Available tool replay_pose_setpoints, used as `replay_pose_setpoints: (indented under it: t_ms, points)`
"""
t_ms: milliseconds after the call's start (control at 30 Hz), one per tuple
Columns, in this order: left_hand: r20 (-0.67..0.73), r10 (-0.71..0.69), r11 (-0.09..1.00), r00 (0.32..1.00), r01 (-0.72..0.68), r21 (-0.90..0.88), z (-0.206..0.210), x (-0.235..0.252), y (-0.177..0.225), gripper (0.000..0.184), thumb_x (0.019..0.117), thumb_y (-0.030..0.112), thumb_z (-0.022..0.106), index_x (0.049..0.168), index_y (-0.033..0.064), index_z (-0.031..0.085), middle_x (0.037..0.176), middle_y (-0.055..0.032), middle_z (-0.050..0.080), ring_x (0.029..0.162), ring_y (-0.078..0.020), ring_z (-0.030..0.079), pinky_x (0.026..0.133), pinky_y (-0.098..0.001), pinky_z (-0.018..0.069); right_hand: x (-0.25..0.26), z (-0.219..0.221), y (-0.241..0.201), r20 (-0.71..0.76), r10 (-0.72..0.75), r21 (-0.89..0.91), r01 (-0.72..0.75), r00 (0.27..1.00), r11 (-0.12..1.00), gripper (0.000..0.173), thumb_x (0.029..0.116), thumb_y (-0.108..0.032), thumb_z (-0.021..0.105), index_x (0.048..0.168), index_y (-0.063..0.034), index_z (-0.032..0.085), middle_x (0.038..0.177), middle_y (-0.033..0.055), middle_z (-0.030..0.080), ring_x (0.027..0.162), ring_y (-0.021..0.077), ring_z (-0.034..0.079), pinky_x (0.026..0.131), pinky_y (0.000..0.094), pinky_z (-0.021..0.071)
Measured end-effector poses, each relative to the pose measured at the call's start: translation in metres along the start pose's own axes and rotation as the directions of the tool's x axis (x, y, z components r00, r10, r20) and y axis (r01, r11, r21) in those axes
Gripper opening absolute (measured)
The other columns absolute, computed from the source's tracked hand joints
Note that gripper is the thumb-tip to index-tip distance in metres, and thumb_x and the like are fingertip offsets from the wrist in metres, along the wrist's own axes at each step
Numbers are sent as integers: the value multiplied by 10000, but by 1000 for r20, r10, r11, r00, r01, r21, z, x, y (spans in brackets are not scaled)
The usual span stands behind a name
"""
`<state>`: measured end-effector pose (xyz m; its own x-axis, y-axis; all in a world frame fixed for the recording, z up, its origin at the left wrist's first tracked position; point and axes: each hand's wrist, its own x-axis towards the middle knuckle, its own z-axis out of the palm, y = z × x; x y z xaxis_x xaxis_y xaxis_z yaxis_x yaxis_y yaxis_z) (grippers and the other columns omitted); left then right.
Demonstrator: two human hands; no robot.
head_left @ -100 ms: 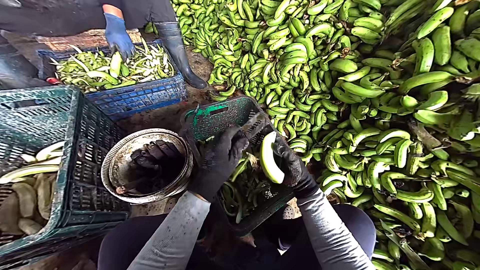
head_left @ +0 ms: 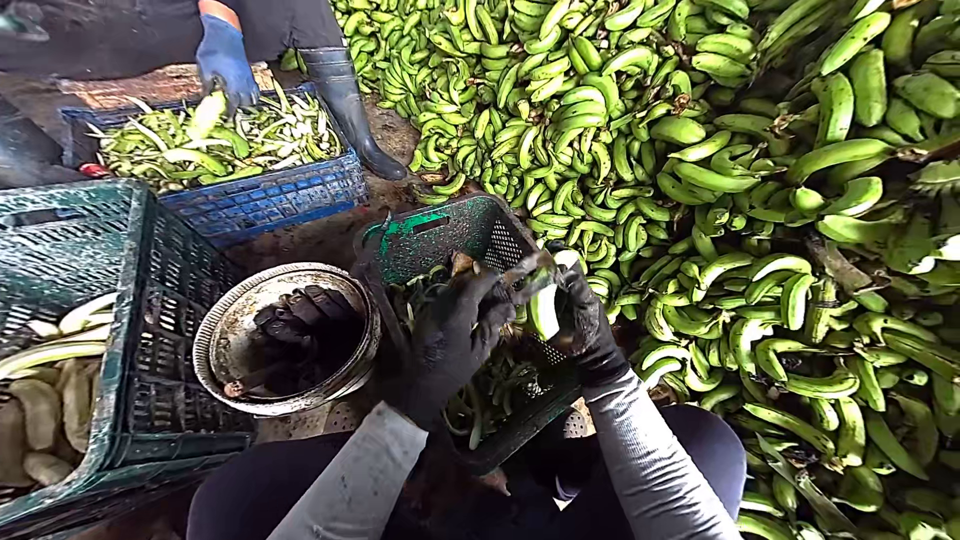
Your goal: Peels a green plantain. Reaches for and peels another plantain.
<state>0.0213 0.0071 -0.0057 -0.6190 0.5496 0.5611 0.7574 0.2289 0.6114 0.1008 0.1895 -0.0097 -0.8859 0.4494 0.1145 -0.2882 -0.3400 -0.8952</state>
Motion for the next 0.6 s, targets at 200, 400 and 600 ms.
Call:
replay_pose_setpoints:
  t_ms: [200,400,600]
  points:
    - [-117,87,984,989,-67,164,10,-15,18,435,959,403,672,1288,118,681,1027,-157,702,930,-318,683,806,-493,567,3,25,-12,-379,-169,-143,123,910,982,424,1082,-460,393,1353,-159,519,1121,45,664,978,144,667,831,385,586]
    - [56,15,998,998,-18,53,-6,3,-6,409,1005,308,621,1340,72,643,1099,-132,718,986,-266,696,897,-491,562,-7,2,-20,199,120,-311,-54,973,949,336,1058,-303,424,1315,-141,569,991,12,682,841,85,660,744,300,588]
    - [235,102,994,967,-90,-58,-8,10,-34,363,1029,281,567,1314,78,664,1137,-109,718,1010,-216,698,929,-452,557,-15,-4,-33,299,425,-526,-224,854,820,237,963,-249,511,1042,-103,679,864,-28,682,799,40,650,753,251,564]
